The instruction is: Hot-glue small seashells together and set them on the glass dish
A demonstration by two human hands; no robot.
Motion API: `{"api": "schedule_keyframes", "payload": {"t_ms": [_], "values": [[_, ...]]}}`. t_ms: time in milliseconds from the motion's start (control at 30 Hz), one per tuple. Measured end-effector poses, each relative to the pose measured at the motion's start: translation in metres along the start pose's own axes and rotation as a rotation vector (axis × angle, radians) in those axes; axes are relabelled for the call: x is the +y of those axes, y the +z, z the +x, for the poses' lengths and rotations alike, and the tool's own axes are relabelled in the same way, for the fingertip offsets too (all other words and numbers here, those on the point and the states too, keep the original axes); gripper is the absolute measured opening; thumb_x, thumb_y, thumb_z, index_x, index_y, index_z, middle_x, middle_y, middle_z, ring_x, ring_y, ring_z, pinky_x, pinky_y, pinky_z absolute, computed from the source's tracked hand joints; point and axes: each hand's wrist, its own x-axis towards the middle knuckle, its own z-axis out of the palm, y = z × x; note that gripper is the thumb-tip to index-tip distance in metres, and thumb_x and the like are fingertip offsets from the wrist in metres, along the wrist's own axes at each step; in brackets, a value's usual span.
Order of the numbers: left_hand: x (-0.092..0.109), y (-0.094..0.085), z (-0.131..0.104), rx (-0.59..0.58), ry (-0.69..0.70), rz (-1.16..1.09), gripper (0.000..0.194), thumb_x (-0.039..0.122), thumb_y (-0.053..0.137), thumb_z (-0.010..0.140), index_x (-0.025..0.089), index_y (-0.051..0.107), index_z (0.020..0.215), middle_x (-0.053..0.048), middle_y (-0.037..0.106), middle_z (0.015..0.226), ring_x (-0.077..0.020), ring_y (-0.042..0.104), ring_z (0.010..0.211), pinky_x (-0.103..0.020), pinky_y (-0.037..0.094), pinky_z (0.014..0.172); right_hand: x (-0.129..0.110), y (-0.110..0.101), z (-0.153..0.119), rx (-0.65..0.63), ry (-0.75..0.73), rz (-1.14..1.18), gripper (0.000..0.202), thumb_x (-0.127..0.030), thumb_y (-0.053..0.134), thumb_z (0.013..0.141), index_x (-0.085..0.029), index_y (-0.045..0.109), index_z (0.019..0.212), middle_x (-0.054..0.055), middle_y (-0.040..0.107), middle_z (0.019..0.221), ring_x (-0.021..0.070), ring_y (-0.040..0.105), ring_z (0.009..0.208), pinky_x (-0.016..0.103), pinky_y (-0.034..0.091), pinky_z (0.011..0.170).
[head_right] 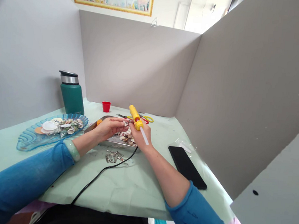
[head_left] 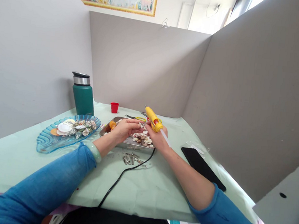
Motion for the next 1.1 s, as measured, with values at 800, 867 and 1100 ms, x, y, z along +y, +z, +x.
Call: {"api": "schedule_keyframes", "payload": {"t_ms": [800, 867, 1100], "values": [[0.001, 0.005, -0.003, 0.039, 0.012, 0.103, 0.031, 0.030, 0.074, 0.073, 0.015, 0.054, 0.091, -0.007, 0.070, 0.073, -0.0146, 0.068, 0.059, -0.022, 0.054, 0.055, -0.005, 0.000, 0.002, -0.031, 0.123, 0.078, 0.023, -0.036, 0.063, 0.071, -0.018, 0.060, 0.085, -0.002, 0.060, 0.066, 0.0109, 0.053, 0.050, 0.023, 0.045, 0.047], [0.001, 0.007, -0.004, 0.048, 0.014, 0.124, 0.032, 0.031, 0.074, 0.073, 0.015, 0.055, 0.093, -0.007, 0.070, 0.073, -0.0143, 0.067, 0.058, -0.023, 0.054, 0.054, -0.005, -0.001, 0.002, -0.036, 0.129, 0.072, 0.021, -0.035, 0.062, 0.072, -0.018, 0.060, 0.084, -0.003, 0.058, 0.062, 0.0109, 0.053, 0.049, 0.023, 0.045, 0.047], [0.001, 0.009, -0.005, 0.054, 0.049, 0.192, 0.035, 0.033, 0.074, 0.073, 0.012, 0.060, 0.098, -0.008, 0.069, 0.076, -0.0143, 0.067, 0.059, -0.025, 0.055, 0.056, -0.004, -0.002, 0.003, -0.053, 0.123, 0.069, 0.017, -0.034, 0.061, 0.073, -0.020, 0.059, 0.081, -0.004, 0.056, 0.059, 0.0117, 0.053, 0.048, 0.024, 0.046, 0.049]]}}
